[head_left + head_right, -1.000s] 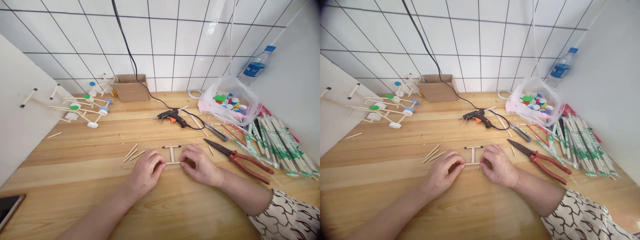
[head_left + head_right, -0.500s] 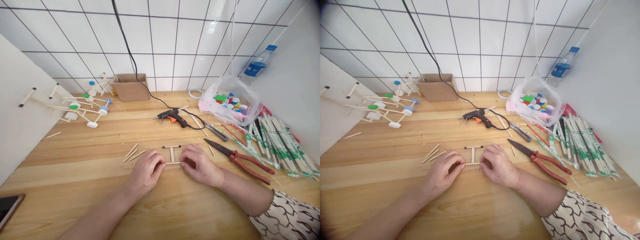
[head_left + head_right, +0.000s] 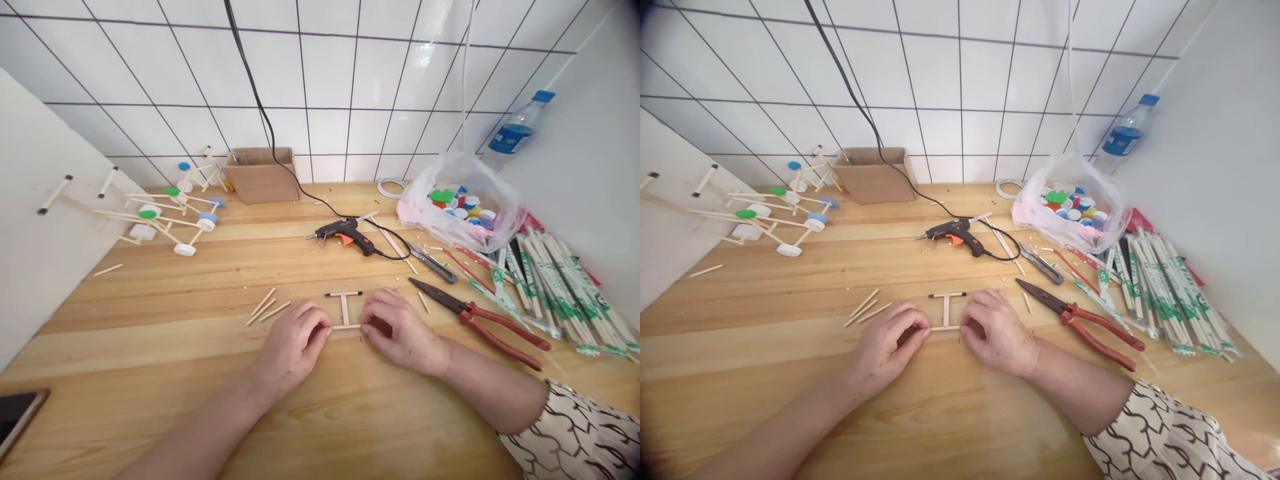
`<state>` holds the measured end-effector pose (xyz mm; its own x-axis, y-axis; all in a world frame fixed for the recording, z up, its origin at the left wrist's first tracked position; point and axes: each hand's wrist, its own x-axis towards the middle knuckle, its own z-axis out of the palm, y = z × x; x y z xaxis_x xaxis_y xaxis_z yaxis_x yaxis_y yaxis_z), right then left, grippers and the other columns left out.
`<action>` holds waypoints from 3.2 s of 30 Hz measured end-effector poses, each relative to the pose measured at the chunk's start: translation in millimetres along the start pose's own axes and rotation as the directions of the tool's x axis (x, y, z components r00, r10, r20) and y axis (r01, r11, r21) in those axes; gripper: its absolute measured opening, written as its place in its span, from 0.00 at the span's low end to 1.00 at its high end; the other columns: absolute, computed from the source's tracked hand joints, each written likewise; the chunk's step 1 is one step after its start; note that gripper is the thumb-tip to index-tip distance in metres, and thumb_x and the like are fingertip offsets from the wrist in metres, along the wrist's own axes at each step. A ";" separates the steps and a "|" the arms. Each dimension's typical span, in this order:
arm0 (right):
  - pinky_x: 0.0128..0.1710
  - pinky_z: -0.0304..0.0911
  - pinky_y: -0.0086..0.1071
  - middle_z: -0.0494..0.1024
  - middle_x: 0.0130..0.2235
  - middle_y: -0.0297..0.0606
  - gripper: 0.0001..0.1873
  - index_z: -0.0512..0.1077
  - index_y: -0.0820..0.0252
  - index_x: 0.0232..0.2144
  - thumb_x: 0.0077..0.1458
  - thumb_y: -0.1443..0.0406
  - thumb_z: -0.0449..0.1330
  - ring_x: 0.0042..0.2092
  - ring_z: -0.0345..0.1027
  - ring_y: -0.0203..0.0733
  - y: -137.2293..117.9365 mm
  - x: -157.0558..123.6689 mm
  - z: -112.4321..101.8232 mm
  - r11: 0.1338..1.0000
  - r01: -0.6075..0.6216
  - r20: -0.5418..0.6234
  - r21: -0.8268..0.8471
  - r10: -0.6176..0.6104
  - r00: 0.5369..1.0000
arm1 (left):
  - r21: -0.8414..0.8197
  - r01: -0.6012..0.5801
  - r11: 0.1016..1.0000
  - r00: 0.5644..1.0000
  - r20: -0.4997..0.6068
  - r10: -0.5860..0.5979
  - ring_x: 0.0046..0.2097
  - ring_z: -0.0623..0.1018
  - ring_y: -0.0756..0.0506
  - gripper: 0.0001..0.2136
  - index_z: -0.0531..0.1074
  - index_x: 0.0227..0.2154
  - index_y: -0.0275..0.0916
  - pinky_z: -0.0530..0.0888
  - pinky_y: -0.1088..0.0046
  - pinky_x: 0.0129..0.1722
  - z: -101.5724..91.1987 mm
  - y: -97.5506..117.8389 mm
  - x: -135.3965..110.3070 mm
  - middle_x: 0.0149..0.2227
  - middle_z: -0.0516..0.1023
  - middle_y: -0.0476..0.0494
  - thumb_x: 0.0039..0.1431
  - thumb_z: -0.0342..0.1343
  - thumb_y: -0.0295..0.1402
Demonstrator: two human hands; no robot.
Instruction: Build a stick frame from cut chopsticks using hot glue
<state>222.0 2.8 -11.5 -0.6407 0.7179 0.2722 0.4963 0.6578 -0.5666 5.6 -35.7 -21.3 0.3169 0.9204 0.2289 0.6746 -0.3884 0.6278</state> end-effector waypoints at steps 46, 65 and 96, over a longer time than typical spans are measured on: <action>0.38 0.56 0.37 0.71 0.30 0.38 0.05 0.67 0.60 0.26 0.51 0.73 0.55 0.36 0.62 0.42 1.6 0.7 1.6 1.000 0.004 -0.014 -0.002 -0.004 1.000 | -0.003 -0.005 1.000 1.000 -0.006 0.005 0.34 0.70 0.46 0.06 0.67 0.27 0.38 0.66 0.70 0.34 1.1 0.6 -0.3 0.30 0.71 0.47 0.59 0.49 0.26; 0.37 0.57 0.37 0.70 0.30 0.38 0.05 0.67 0.59 0.27 0.52 0.72 0.55 0.35 0.63 0.43 -0.1 1.3 -0.1 1.000 0.006 -0.005 -0.020 -0.006 1.000 | 0.010 -0.011 1.000 1.000 -0.005 0.011 0.34 0.71 0.46 0.07 0.67 0.28 0.40 0.67 0.69 0.34 0.7 0.2 -0.3 0.30 0.71 0.47 0.60 0.48 0.27; 0.37 0.57 0.37 0.71 0.30 0.38 0.05 0.67 0.59 0.27 0.51 0.73 0.55 0.36 0.63 0.43 -0.7 1.4 -0.1 1.000 0.008 -0.007 -0.015 -0.008 1.000 | 0.021 -0.005 1.000 1.000 -0.007 0.005 0.34 0.71 0.46 0.07 0.67 0.28 0.39 0.67 0.69 0.34 0.1 1.2 -0.4 0.30 0.71 0.46 0.60 0.47 0.27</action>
<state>220.8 3.4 -10.7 -0.6405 0.7144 0.2819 0.5003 0.6666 -0.5525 6.4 -36.5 -20.7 0.3156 0.9187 0.2373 0.6870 -0.3938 0.6107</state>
